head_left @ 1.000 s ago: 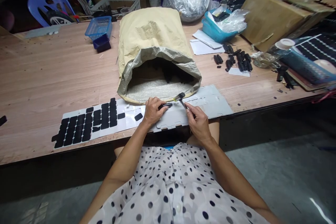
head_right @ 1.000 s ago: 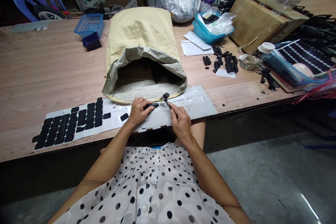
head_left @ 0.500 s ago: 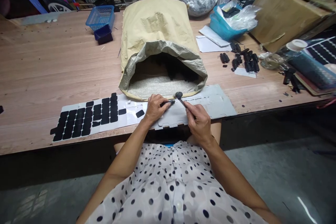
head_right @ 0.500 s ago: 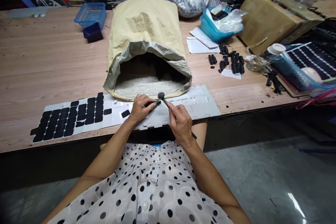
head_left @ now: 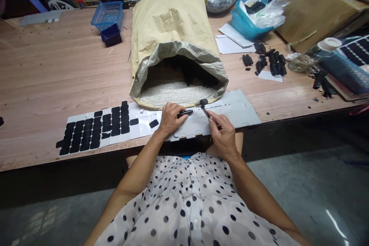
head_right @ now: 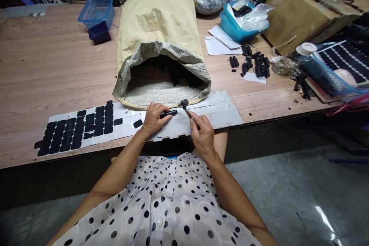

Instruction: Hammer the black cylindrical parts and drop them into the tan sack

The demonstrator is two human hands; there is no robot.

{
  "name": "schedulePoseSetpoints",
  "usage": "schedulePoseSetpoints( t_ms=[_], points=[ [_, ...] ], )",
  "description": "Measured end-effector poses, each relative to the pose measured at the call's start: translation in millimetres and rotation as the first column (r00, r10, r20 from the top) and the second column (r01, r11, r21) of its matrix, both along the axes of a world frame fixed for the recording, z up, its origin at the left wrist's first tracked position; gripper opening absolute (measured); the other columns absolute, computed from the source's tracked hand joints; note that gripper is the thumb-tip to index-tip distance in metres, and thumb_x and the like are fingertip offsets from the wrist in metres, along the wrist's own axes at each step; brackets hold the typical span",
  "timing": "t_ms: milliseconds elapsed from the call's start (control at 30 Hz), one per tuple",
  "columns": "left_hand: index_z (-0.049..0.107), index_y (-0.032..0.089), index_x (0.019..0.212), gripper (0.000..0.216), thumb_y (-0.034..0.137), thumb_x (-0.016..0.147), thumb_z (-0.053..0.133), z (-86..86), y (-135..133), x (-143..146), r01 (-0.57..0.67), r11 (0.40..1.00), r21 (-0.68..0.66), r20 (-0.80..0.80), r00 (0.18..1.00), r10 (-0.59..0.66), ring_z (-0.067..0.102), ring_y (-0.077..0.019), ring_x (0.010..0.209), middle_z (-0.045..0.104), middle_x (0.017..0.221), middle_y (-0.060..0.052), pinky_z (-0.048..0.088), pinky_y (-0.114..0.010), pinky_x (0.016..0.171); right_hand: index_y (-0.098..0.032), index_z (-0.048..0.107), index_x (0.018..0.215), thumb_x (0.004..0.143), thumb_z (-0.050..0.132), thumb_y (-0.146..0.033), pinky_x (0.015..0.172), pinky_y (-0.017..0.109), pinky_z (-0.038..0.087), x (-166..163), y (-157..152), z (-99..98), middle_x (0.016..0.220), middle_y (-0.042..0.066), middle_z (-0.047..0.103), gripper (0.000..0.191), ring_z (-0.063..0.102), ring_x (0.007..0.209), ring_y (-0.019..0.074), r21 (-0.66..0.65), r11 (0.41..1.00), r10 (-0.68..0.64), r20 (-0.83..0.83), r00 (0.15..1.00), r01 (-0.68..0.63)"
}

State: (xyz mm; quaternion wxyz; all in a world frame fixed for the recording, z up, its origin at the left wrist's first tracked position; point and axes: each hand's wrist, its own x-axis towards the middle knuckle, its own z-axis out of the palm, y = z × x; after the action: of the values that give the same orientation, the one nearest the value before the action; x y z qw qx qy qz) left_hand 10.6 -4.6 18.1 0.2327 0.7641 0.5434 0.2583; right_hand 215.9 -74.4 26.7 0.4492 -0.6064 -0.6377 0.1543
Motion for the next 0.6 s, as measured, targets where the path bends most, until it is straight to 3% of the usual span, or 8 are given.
schedulePoseSetpoints(
  t_ms=[67,167,267,367,467,600],
  points=[
    [0.074,0.024,0.090,0.007,0.024,0.083,0.076,5.7,-6.6,-2.5,-0.014,1.000,-0.005,0.041,0.999,0.014,0.057,-0.0256,0.100,0.073,0.094,-0.004,0.045,-0.042,0.094,-0.026,0.076,0.121,0.099,0.050,-0.031,0.080,0.034,0.056,4.8,0.7,-5.0,0.095,0.006,0.073,0.034,0.066,0.086,0.0201,-0.003,1.000,-0.023,0.007,1.000,0.023],
    [0.076,0.023,0.092,0.011,0.023,0.081,0.076,12.9,-22.8,-7.8,-0.075,0.996,-0.052,0.233,0.969,0.085,0.060,-0.0207,0.091,0.071,0.092,-0.003,0.051,-0.037,0.087,-0.025,0.076,0.121,0.099,0.049,-0.028,0.078,0.031,0.053,10.5,3.4,-11.7,0.090,0.005,0.071,0.035,0.064,0.084,0.0192,0.024,0.995,-0.096,0.095,0.991,0.094],
    [0.080,0.020,0.096,0.021,0.026,0.075,0.080,16.9,-42.9,-12.4,-0.146,0.962,-0.232,0.467,0.851,0.242,0.064,-0.0160,0.082,0.071,0.091,-0.003,0.054,-0.031,0.079,-0.027,0.078,0.119,0.098,0.050,-0.025,0.072,0.028,0.046,12.4,9.0,-17.8,0.082,0.004,0.064,0.035,0.059,0.078,0.0176,0.052,0.985,-0.172,0.258,0.951,0.164],
    [0.082,0.017,0.092,0.030,0.032,0.067,0.088,19.9,-60.7,-15.5,-0.130,0.874,-0.469,0.595,0.684,0.421,0.067,-0.0151,0.078,0.072,0.085,-0.003,0.055,-0.029,0.076,-0.027,0.079,0.116,0.097,0.050,-0.022,0.069,0.029,0.038,9.5,16.1,-24.7,0.080,0.005,0.059,0.035,0.051,0.076,0.0182,0.084,0.983,-0.183,0.402,0.897,0.163],
    [0.081,0.014,0.091,0.039,0.037,0.062,0.093,24.4,-73.0,-18.3,-0.039,0.747,-0.664,0.617,0.536,0.576,0.067,-0.0144,0.069,0.072,0.075,-0.002,0.056,-0.028,0.068,-0.028,0.079,0.113,0.094,0.052,-0.018,0.067,0.031,0.031,3.8,20.5,-31.2,0.081,0.006,0.055,0.034,0.043,0.076,0.0192,0.087,0.984,-0.176,0.499,0.849,0.153],
    [0.078,0.011,0.084,0.034,0.035,0.064,0.093,30.7,-80.2,-21.3,0.082,0.647,-0.758,0.622,0.390,0.679,0.069,-0.0138,0.062,0.072,0.067,-0.002,0.056,-0.023,0.059,-0.027,0.078,0.112,0.093,0.055,-0.019,0.067,0.032,0.024,-0.4,20.2,-36.3,0.084,0.007,0.054,0.031,0.039,0.079,0.0198,0.078,0.983,-0.181,0.567,0.804,0.167]
  ],
)
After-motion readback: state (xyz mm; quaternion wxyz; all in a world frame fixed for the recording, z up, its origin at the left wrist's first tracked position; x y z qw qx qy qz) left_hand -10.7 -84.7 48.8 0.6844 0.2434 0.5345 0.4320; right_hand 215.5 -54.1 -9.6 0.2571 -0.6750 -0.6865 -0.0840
